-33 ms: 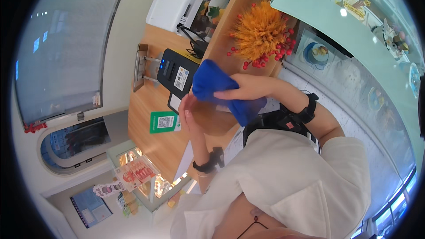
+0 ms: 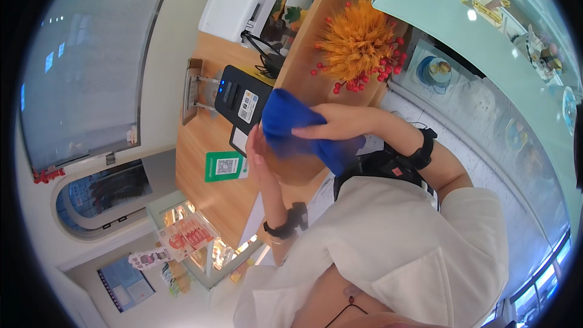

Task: The person wipes the glass display case and wooden counter surfaces with a blue cloth. They move a payment terminal and a QR code stand aside to clean underneath, then return them to their original positions.

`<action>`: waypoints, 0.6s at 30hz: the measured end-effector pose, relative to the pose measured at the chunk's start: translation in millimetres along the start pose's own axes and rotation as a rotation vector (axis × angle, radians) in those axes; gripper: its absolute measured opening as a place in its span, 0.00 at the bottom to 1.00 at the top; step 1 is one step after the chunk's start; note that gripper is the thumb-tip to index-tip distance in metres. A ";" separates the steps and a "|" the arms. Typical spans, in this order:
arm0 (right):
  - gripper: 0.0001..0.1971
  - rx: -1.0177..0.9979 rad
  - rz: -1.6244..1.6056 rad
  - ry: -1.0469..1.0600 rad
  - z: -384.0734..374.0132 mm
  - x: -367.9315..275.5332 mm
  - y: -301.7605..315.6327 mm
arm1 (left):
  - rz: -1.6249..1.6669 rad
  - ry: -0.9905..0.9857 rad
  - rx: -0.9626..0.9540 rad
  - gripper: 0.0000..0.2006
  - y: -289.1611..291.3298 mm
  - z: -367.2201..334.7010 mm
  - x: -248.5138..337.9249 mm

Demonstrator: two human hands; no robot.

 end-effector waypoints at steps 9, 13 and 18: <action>0.16 0.347 0.342 0.195 21.0 -12.9 8.5 | -0.297 0.312 -0.206 0.13 -29.2 -6.7 6.2; 0.09 0.254 0.253 0.432 22.7 -4.7 13.1 | -0.264 0.444 -0.400 0.14 -38.6 -0.4 -11.6; 0.09 0.025 -0.094 0.709 13.6 -5.2 10.9 | -0.174 0.483 -0.602 0.16 -60.5 12.0 -15.0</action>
Point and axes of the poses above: each hand's wrist, its own z-axis away from the middle knuckle, its own y-axis out of the back of the hand, x = y × z, the point moved 6 cm from there along -z, towards the middle knuckle, and after that the axes turned 11 degrees about -x, right-handed, at the moved point
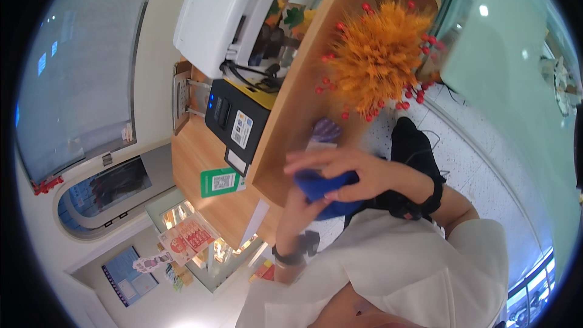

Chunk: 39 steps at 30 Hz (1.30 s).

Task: The person wipes the glass display case and wooden counter surfaces with a blue cloth. They move a payment terminal and a QR code stand aside to clean underneath, then return them to their original positions.

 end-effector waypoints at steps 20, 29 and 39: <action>0.21 -0.108 -0.541 -0.684 66.6 91.5 29.6 | -0.888 -0.143 0.313 0.11 19.7 30.6 -53.3; 0.21 -0.239 -0.041 -0.801 68.1 90.1 60.2 | -0.766 -0.175 0.409 0.12 25.7 30.7 -27.0; 0.20 -0.277 0.038 -0.738 74.3 88.6 54.7 | -0.727 -0.305 0.527 0.11 23.3 37.6 -28.1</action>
Point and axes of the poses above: each hand's wrist, its own z-axis away from the middle knuckle, its own y-axis out of the back of the hand, x = y × z, the point moved 6 cm from there along -z, towards the middle knuckle, and after that the axes turned 11 degrees about -x, right-handed, at the moved point
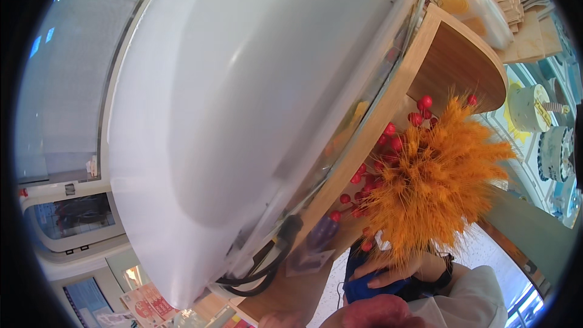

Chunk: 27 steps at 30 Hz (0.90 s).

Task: The person wipes the glass display case and wooden counter surfaces with a blue cloth. They move a payment terminal and a QR code stand aside to clean underneath, then return them to their original positions.

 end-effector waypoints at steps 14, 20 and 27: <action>0.14 0.742 0.492 0.328 -10.1 -174.1 -1.8 | -0.219 -0.016 -0.018 0.07 -0.1 3.2 6.4; 0.12 1.470 0.805 0.108 -4.2 -186.3 57.2 | -0.168 0.037 -0.077 0.07 -6.4 -8.8 3.8; 0.10 1.470 0.708 -0.212 -10.4 -184.6 91.8 | -0.158 0.008 -0.051 0.09 -9.1 -16.9 7.6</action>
Point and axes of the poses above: each hand's wrist, its own z-axis away from the middle knuckle, its own y-axis out of the back of the hand, x = y × z, the point moved 6 cm from there along -z, towards the middle knuckle, and after that the axes turned 11 degrees about -x, right-handed, at the moved point
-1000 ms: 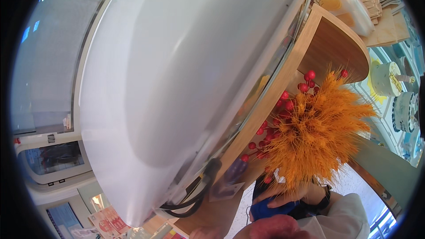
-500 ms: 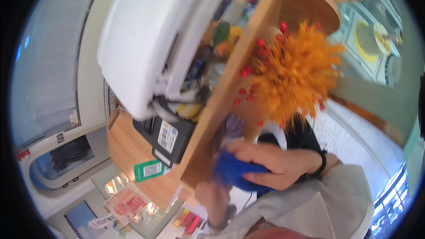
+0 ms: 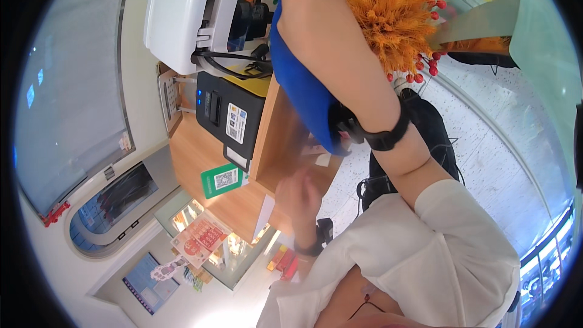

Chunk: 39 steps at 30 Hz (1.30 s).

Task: The person wipes the glass display case and wooden counter surfaces with a blue cloth. They move a payment terminal and a QR code stand aside to clean underneath, then return them to their original positions.

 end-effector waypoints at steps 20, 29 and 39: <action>0.15 -0.166 0.331 -0.016 -26.7 1.5 -9.8 | -0.062 -0.020 -0.103 0.08 -0.8 -1.4 6.9; 0.13 -0.107 0.412 0.142 34.5 -25.0 -43.4 | -0.091 0.000 -0.081 0.07 -2.1 2.0 4.7; 0.13 -0.331 0.162 0.278 102.8 -16.4 -39.3 | -0.058 -0.023 -0.065 0.08 -2.9 -0.4 5.6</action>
Point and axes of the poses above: each hand's wrist, its own z-axis away from the middle knuckle, its own y-axis out of the back of the hand, x = y × z, the point moved 6 cm from there along -z, towards the middle knuckle, and after that the axes turned 11 degrees about -x, right-handed, at the moved point
